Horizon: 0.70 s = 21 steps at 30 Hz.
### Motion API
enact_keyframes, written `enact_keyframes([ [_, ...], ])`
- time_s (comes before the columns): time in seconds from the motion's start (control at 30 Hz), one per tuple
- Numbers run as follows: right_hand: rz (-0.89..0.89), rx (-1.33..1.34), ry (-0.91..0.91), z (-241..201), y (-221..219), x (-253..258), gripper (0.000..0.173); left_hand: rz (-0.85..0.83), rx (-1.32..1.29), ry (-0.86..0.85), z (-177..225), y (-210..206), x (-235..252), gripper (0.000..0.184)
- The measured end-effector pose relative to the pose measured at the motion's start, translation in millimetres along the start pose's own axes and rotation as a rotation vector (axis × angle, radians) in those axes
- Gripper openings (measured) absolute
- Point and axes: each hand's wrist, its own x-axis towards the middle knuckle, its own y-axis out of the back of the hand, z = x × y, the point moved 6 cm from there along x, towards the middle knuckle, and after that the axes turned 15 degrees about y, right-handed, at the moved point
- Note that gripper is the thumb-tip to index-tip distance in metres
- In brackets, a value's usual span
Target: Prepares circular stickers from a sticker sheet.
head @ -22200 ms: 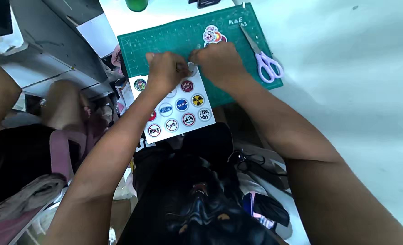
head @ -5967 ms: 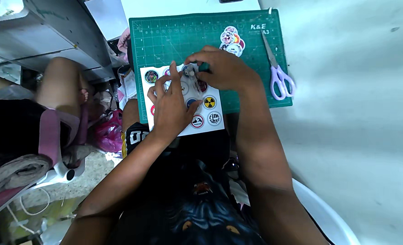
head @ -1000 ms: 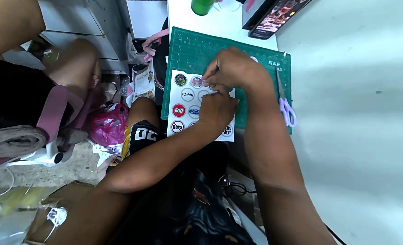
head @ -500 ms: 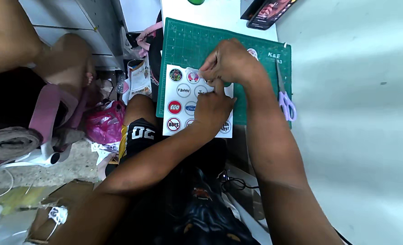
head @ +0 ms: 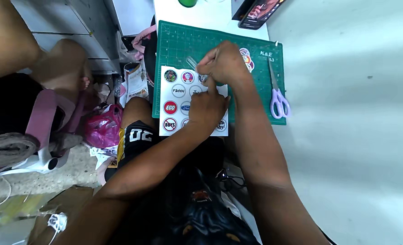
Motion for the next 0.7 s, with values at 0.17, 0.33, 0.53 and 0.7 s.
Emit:
enact_keyframes([
  [0.17, 0.032, -0.004, -0.025, 2.5, 1.7, -1.7, 0.021, 0.013, -0.043, -0.006, -2.1, 1.2, 0.2, 0.055],
  [0.33, 0.088, 0.05, -0.061, 8.1, 0.8, -3.5, 0.024, -0.038, -0.027, -0.001, -2.7, 4.7, -0.5, 0.054],
  [0.53, 0.012, 0.08, -0.047, 11.4, 2.8, 1.2, 0.03, -0.096, -0.01, -0.019, -7.1, 13.6, -1.5, 0.06],
  [0.7, -0.061, 0.092, -0.047, 15.9, 1.9, 9.5, 0.027, -0.049, 0.041, -0.073, -13.5, 12.9, 2.7, 0.066],
])
